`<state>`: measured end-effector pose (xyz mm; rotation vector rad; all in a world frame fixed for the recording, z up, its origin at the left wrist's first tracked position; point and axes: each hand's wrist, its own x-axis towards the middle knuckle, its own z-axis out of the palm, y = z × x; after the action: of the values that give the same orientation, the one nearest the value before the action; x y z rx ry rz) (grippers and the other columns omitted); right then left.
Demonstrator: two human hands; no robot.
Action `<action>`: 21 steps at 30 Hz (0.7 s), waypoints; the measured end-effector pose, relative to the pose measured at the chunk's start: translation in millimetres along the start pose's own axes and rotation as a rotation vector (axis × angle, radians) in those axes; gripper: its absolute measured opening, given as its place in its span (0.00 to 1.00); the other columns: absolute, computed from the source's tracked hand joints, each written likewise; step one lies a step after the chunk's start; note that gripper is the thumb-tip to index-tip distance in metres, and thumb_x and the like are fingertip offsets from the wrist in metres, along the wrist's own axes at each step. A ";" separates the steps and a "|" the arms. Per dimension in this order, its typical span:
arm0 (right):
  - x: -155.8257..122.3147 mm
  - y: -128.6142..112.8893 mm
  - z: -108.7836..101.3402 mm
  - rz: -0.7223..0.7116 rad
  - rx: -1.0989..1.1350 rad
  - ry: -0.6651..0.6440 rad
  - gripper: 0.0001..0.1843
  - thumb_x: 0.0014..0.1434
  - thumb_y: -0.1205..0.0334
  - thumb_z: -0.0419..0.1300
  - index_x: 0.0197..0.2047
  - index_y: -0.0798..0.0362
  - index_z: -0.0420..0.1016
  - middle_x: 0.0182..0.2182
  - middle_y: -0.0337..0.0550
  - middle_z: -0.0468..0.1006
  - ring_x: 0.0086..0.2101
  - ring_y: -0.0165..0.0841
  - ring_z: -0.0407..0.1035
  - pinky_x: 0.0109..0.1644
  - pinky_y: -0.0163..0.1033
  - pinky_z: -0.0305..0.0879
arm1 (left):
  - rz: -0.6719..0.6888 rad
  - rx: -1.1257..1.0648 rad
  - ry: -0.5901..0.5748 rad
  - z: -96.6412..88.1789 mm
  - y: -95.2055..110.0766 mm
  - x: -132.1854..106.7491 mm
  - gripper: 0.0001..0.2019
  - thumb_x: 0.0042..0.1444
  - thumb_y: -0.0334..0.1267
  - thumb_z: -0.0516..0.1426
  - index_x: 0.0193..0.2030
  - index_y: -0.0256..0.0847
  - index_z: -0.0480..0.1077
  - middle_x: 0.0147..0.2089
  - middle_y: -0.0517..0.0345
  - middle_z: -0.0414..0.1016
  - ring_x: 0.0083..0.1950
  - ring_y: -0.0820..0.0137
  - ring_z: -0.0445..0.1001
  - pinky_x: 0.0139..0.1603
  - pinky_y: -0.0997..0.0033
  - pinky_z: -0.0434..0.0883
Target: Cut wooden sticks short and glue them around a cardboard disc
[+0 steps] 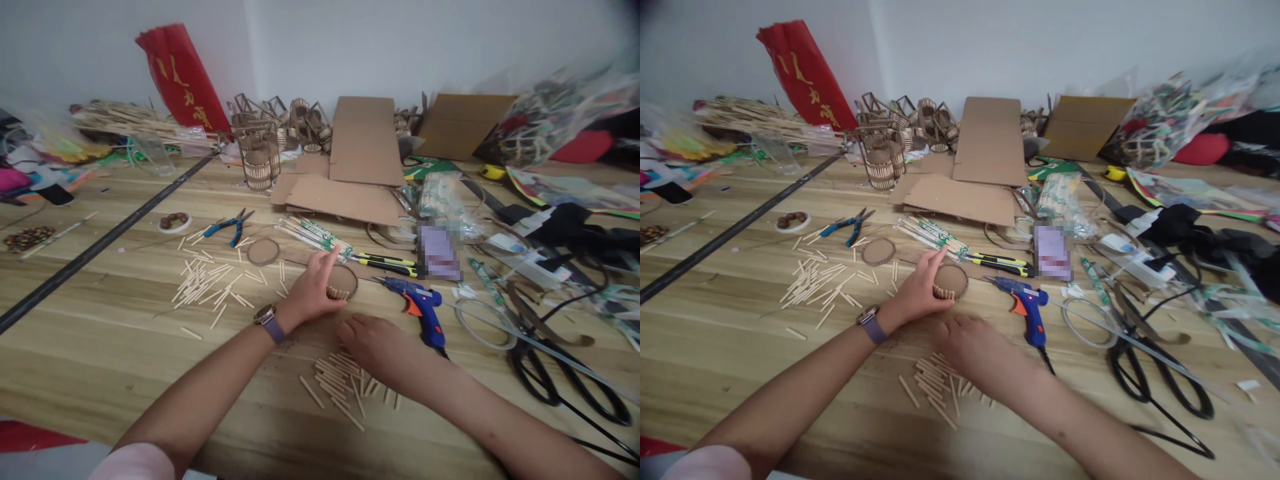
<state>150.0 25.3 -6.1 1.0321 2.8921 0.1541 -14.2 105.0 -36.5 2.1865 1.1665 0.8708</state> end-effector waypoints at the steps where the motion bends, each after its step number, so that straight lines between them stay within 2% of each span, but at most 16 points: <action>1: 0.2 1.7 2.8 0.009 0.016 -0.002 0.08 0.55 0.76 0.55 0.33 0.54 0.69 0.27 0.42 0.77 0.28 0.35 0.72 0.30 0.37 0.60 | 0.004 0.005 0.001 0.5 -1.0 -0.1 0.54 0.42 0.34 0.65 0.70 0.50 0.37 0.65 0.46 0.48 0.66 0.53 0.57 0.63 0.54 0.62; 4: 1.2 9.5 2.4 0.063 0.130 -0.017 0.10 0.53 0.76 0.54 0.36 0.55 0.70 0.30 0.45 0.78 0.31 0.36 0.73 0.32 0.36 0.62 | 0.011 0.019 0.001 1.3 -2.8 -0.3 0.54 0.42 0.35 0.65 0.71 0.49 0.36 0.65 0.46 0.48 0.66 0.53 0.56 0.64 0.54 0.62; 8: 0.1 29.8 -18.3 0.055 0.445 -0.011 0.12 0.52 0.75 0.53 0.39 0.55 0.72 0.35 0.45 0.77 0.35 0.33 0.71 0.36 0.34 0.63 | 0.005 0.022 -0.004 1.0 -1.9 -0.2 0.54 0.42 0.35 0.65 0.71 0.48 0.36 0.65 0.45 0.48 0.66 0.54 0.56 0.64 0.55 0.62; 11: -1.8 51.7 -30.1 0.134 0.637 0.056 0.08 0.54 0.71 0.51 0.32 0.53 0.71 0.27 0.39 0.72 0.27 0.29 0.66 0.30 0.32 0.60 | -0.010 0.019 0.000 1.4 -1.0 -0.2 0.54 0.42 0.36 0.66 0.71 0.46 0.37 0.66 0.44 0.48 0.65 0.53 0.57 0.63 0.55 0.63; 14: 0.2 69.6 -28.4 0.251 0.779 0.108 0.06 0.56 0.64 0.53 0.33 0.53 0.71 0.22 0.34 0.67 0.23 0.28 0.60 0.26 0.31 0.56 | -0.015 0.004 0.000 2.2 -1.2 -0.4 0.54 0.41 0.35 0.66 0.71 0.47 0.38 0.65 0.45 0.48 0.65 0.53 0.58 0.62 0.54 0.64; 17: 7.9 75.8 -21.0 0.303 0.799 0.122 0.08 0.56 0.60 0.53 0.32 0.53 0.71 0.21 0.33 0.66 0.22 0.27 0.59 0.27 0.32 0.55 | -0.003 -0.001 0.002 2.3 -1.8 -0.6 0.54 0.40 0.34 0.66 0.71 0.46 0.38 0.65 0.45 0.48 0.66 0.53 0.56 0.63 0.54 0.62; 21: 17.9 71.5 -13.2 0.301 0.740 0.113 0.08 0.56 0.62 0.52 0.31 0.53 0.72 0.22 0.35 0.70 0.23 0.28 0.61 0.28 0.32 0.56 | 0.009 0.005 0.010 1.8 -2.1 -0.2 0.53 0.42 0.36 0.65 0.71 0.45 0.38 0.65 0.44 0.48 0.65 0.52 0.57 0.62 0.54 0.63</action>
<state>179.8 90.7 14.8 1.5859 2.9066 -0.9359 -14.1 105.6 -39.3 2.1958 1.1657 0.8848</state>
